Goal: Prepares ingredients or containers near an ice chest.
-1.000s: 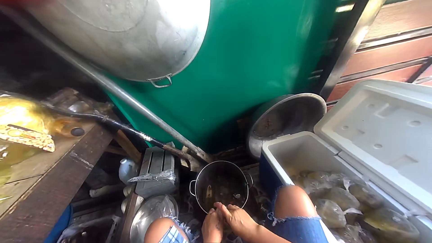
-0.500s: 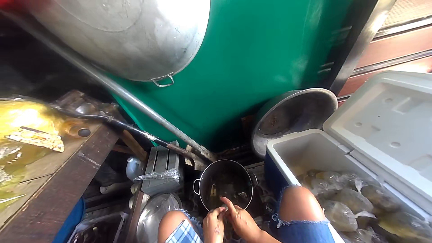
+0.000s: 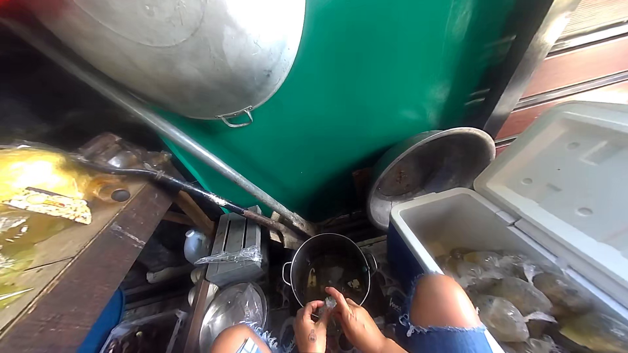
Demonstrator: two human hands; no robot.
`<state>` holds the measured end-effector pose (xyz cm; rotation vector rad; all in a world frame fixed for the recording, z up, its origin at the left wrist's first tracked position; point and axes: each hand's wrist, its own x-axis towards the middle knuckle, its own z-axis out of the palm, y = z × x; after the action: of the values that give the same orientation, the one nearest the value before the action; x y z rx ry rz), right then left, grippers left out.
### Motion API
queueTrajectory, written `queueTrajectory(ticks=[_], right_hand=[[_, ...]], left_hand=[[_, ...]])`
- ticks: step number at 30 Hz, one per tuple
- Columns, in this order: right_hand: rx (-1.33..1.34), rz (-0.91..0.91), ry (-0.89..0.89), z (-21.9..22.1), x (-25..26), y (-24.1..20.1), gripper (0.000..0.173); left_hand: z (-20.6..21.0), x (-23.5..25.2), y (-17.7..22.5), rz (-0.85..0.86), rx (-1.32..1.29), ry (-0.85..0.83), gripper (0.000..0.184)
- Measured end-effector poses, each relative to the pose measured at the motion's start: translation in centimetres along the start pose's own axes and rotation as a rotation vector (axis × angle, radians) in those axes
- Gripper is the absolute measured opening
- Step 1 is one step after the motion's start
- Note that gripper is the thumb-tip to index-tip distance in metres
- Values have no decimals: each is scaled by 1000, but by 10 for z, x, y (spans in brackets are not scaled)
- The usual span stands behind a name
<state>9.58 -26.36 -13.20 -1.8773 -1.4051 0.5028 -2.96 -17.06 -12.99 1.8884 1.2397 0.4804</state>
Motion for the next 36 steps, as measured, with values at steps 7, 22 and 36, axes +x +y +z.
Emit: queueTrajectory(ticks=[7, 22, 36], right_hand=[[-9, 16, -60, -5, 1, 0, 52], [290, 167, -102, -13, 8, 8, 78], [204, 428, 181, -5, 7, -4, 80]], left_hand=[[5, -3, 9, 4, 43, 47, 10], [17, -14, -4, 579, 321, 89, 18], [37, -15, 16, 320, 183, 226, 17]])
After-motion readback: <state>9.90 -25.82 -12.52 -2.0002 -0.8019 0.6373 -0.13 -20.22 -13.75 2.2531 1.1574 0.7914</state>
